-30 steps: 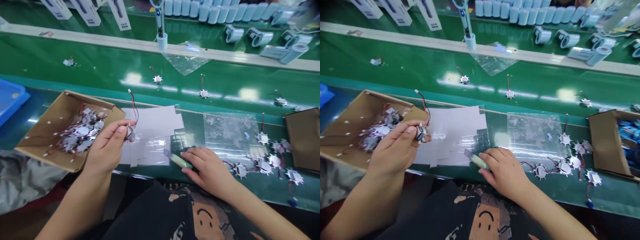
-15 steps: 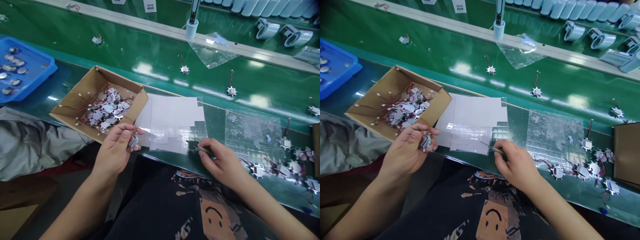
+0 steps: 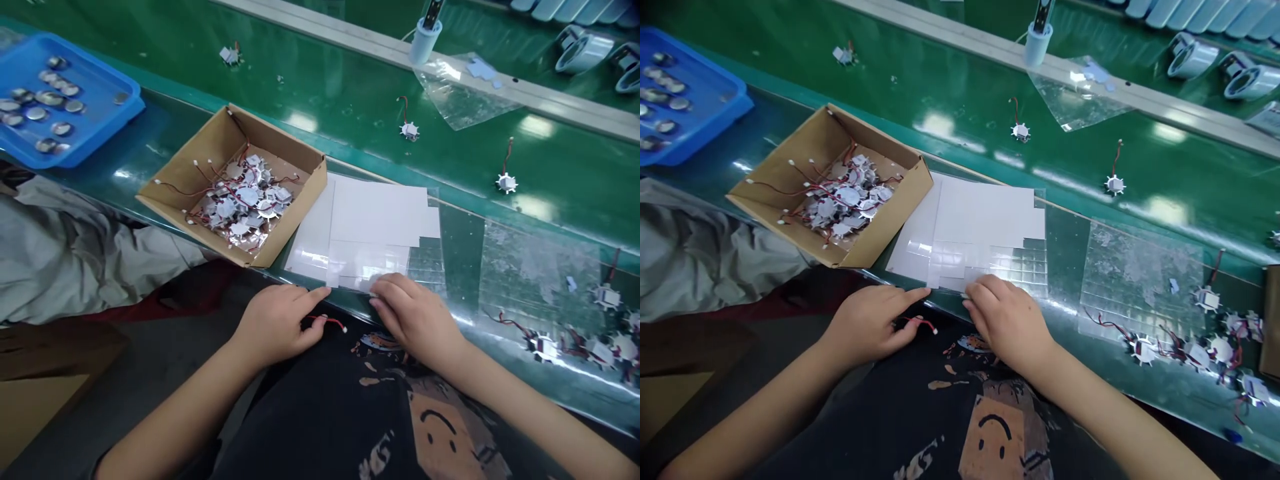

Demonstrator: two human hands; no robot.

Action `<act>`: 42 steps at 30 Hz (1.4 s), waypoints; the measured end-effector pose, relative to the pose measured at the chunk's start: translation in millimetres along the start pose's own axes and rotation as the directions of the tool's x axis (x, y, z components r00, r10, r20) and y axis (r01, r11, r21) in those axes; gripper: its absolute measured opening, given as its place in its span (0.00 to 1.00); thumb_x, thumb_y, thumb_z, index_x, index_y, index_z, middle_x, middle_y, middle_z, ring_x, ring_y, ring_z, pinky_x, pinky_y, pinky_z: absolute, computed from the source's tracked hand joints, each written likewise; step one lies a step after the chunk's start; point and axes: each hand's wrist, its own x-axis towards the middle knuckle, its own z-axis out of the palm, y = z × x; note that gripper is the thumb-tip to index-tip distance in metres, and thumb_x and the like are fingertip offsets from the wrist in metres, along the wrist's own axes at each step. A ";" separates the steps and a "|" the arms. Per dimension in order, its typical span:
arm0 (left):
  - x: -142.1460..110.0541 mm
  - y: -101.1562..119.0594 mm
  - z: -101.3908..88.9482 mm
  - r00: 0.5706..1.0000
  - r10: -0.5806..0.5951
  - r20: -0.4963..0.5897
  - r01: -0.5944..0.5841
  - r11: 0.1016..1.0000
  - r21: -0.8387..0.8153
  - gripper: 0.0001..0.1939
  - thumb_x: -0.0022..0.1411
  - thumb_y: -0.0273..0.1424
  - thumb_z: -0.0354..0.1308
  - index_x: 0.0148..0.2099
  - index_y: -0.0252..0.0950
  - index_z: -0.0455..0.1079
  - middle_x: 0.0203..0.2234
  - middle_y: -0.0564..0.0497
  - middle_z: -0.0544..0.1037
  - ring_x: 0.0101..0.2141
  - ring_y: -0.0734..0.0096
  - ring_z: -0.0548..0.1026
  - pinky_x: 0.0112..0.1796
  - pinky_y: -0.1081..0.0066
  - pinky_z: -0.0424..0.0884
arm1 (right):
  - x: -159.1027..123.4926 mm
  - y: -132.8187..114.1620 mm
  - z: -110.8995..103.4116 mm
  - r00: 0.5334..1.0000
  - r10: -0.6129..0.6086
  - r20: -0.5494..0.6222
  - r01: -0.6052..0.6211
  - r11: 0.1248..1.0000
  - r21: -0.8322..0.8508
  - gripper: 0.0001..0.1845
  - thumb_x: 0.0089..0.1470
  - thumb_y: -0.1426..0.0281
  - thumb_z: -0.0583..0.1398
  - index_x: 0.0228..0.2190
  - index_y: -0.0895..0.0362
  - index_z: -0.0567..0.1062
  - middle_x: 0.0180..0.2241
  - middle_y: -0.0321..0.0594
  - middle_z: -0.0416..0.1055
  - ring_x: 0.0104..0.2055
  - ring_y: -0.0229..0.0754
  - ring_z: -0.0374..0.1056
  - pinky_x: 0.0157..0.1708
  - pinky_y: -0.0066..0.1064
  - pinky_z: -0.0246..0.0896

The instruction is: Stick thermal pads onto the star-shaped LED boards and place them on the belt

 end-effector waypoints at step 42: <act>4.2 -1.4 17.0 0.990 0.132 -0.056 -0.127 0.988 0.089 0.17 0.61 0.34 0.57 0.52 0.36 0.73 0.25 0.54 0.69 0.27 0.65 0.68 0.27 0.64 0.62 | 6.8 14.5 16.3 0.981 -0.153 -0.122 0.125 0.969 -0.215 0.14 0.55 0.66 0.60 0.43 0.57 0.77 0.39 0.44 0.67 0.37 0.45 0.63 0.34 0.36 0.60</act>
